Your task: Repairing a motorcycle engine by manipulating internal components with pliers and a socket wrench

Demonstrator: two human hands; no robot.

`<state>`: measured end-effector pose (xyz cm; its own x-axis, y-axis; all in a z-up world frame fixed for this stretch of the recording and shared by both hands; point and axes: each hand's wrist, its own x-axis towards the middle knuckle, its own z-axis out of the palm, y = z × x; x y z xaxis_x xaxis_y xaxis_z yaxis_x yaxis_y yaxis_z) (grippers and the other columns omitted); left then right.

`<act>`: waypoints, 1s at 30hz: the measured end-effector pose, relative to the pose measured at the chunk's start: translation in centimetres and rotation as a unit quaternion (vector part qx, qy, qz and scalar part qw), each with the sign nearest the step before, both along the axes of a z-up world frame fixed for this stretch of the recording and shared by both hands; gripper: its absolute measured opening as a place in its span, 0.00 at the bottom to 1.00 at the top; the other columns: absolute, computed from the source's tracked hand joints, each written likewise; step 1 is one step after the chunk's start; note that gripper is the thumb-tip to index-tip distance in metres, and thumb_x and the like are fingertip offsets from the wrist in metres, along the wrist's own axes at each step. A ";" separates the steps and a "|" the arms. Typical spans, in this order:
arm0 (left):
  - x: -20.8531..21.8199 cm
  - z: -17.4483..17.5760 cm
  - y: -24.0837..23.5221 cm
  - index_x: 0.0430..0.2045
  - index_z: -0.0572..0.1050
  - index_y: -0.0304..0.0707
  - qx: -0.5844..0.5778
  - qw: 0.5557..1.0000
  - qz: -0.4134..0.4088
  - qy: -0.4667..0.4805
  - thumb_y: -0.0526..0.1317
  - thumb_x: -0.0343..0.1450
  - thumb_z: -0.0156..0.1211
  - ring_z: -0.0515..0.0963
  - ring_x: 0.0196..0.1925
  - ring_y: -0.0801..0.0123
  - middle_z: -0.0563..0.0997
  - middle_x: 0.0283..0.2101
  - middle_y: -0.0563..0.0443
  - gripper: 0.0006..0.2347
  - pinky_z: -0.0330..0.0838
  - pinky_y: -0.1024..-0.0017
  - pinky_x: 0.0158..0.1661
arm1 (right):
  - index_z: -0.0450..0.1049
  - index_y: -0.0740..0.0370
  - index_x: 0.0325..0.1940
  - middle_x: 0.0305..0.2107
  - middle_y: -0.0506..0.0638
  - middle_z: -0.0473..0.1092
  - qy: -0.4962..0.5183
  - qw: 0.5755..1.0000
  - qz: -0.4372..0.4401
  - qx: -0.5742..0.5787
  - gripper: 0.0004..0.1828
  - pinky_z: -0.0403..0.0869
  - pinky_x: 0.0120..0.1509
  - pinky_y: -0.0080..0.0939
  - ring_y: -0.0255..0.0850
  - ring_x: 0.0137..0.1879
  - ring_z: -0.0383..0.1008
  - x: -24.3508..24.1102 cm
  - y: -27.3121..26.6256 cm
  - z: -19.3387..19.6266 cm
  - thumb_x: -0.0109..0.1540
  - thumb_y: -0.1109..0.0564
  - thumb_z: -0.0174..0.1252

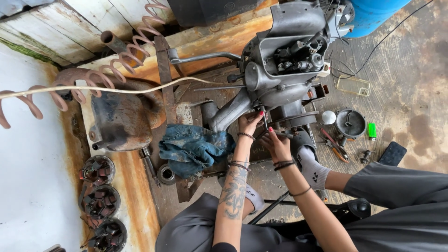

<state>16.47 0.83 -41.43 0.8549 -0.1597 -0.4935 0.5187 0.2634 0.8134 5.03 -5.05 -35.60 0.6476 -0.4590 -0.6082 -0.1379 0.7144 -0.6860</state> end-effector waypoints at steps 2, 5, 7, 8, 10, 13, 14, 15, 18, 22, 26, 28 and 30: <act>-0.8 2.4 0.9 0.38 0.80 0.26 0.018 1.000 -0.025 -0.004 0.43 0.63 0.81 0.86 0.34 0.59 0.81 0.26 0.48 0.20 0.84 0.67 0.36 | 0.64 0.74 0.53 0.34 0.63 0.72 0.003 0.998 -0.028 0.048 0.29 0.78 0.53 0.68 0.52 0.39 0.79 -0.4 -0.9 -5.8 0.60 0.56 0.73; 0.3 4.0 0.4 0.42 0.79 0.25 0.024 0.996 -0.086 0.002 0.46 0.65 0.78 0.85 0.32 0.54 0.81 0.30 0.42 0.22 0.85 0.65 0.30 | 0.66 0.70 0.48 0.33 0.59 0.76 -0.004 0.983 -0.041 0.182 0.21 0.82 0.47 0.55 0.48 0.37 0.82 0.3 -1.8 -4.1 0.61 0.60 0.71; 0.9 2.1 0.1 0.45 0.77 0.24 0.019 0.992 -0.123 0.026 0.48 0.67 0.75 0.84 0.28 0.50 0.80 0.32 0.38 0.23 0.84 0.63 0.22 | 0.72 0.68 0.45 0.35 0.59 0.79 0.001 0.962 -0.027 0.273 0.12 0.85 0.42 0.42 0.47 0.40 0.84 0.1 -1.7 -2.2 0.62 0.60 0.67; 1.3 0.3 -0.2 0.44 0.77 0.25 -0.002 0.993 -0.112 0.026 0.48 0.66 0.77 0.84 0.26 0.51 0.80 0.31 0.39 0.24 0.84 0.63 0.20 | 0.74 0.64 0.47 0.37 0.57 0.79 -0.006 0.956 -0.025 0.294 0.10 0.85 0.43 0.41 0.46 0.42 0.84 0.0 -1.6 -2.4 0.63 0.61 0.66; 1.5 -0.3 -0.1 0.42 0.78 0.27 -0.023 0.994 -0.102 0.027 0.49 0.64 0.80 0.83 0.24 0.51 0.79 0.30 0.40 0.24 0.84 0.62 0.18 | 0.77 0.61 0.50 0.39 0.56 0.80 -0.015 0.949 -0.025 0.313 0.10 0.85 0.44 0.40 0.46 0.44 0.84 0.0 -1.4 -1.3 0.64 0.61 0.64; 0.0 2.3 0.6 0.37 0.84 0.34 0.067 0.990 -0.111 -0.054 0.54 0.63 0.79 0.83 0.39 0.64 0.84 0.33 0.45 0.22 0.80 0.65 0.38 | 0.75 0.61 0.44 0.38 0.53 0.78 0.021 0.964 0.036 0.264 0.14 0.86 0.44 0.40 0.44 0.42 0.82 -1.3 -0.8 1.1 0.64 0.49 0.67; -0.5 2.7 0.6 0.38 0.82 0.30 0.035 0.995 -0.089 -0.038 0.52 0.63 0.81 0.82 0.38 0.63 0.83 0.33 0.43 0.23 0.81 0.63 0.37 | 0.76 0.61 0.43 0.34 0.54 0.75 0.047 0.994 0.070 0.070 0.11 0.84 0.36 0.45 0.47 0.35 0.80 -2.3 -0.7 0.7 0.64 0.52 0.66; -0.5 3.2 0.3 0.39 0.81 0.26 0.001 0.998 -0.065 -0.025 0.50 0.63 0.82 0.82 0.38 0.61 0.82 0.33 0.41 0.24 0.83 0.62 0.35 | 0.77 0.61 0.41 0.29 0.55 0.72 0.068 0.984 0.102 -0.129 0.07 0.83 0.28 0.50 0.50 0.28 0.78 -2.9 -0.8 0.4 0.64 0.56 0.65; 0.0 2.5 -0.1 0.39 0.80 0.26 -0.029 0.999 -0.045 -0.004 0.46 0.62 0.83 0.84 0.37 0.59 0.83 0.34 0.40 0.22 0.83 0.59 0.37 | 0.71 0.66 0.60 0.37 0.68 0.74 -0.012 0.909 0.216 -0.355 0.34 0.81 0.38 0.57 0.59 0.41 0.80 -2.4 -0.7 5.1 0.55 0.54 0.77; 1.2 1.0 -0.1 0.40 0.81 0.27 0.031 0.997 -0.069 -0.031 0.48 0.62 0.83 0.85 0.39 0.54 0.84 0.36 0.35 0.23 0.83 0.56 0.37 | 0.83 0.51 0.37 0.23 0.51 0.77 0.020 0.842 0.207 -0.498 0.12 0.75 0.39 0.41 0.45 0.36 0.81 -0.6 -1.4 2.4 0.64 0.42 0.68; -0.5 6.9 1.6 0.43 0.79 0.25 -0.056 0.994 -0.086 0.026 0.45 0.64 0.80 0.84 0.41 0.51 0.82 0.38 0.35 0.22 0.82 0.57 0.41 | 0.76 0.63 0.35 0.26 0.54 0.76 -0.011 0.983 0.090 -0.160 0.14 0.79 0.41 0.40 0.40 0.32 0.77 -0.5 -0.4 -0.8 0.65 0.50 0.68; -0.5 6.2 1.6 0.41 0.79 0.26 -0.080 0.991 -0.104 0.036 0.43 0.65 0.78 0.85 0.41 0.53 0.81 0.37 0.38 0.19 0.83 0.60 0.40 | 0.69 0.71 0.34 0.23 0.60 0.75 -0.014 0.998 0.031 0.046 0.19 0.84 0.32 0.42 0.46 0.27 0.81 -0.3 -0.3 0.1 0.65 0.52 0.66; 0.3 2.9 0.8 0.36 0.81 0.28 -0.071 0.994 -0.086 0.010 0.43 0.62 0.82 0.85 0.34 0.55 0.83 0.32 0.41 0.19 0.84 0.57 0.33 | 0.70 0.70 0.44 0.21 0.39 0.65 -0.042 0.949 0.007 0.313 0.16 0.76 0.28 0.21 0.27 0.25 0.72 -0.1 -0.3 3.2 0.68 0.52 0.61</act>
<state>16.79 1.62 -38.57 0.7990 -0.3726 -0.4720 0.5819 0.2813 0.7630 4.96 -5.33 -32.43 0.7093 -0.0148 -0.7048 -0.1149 0.9840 -0.1364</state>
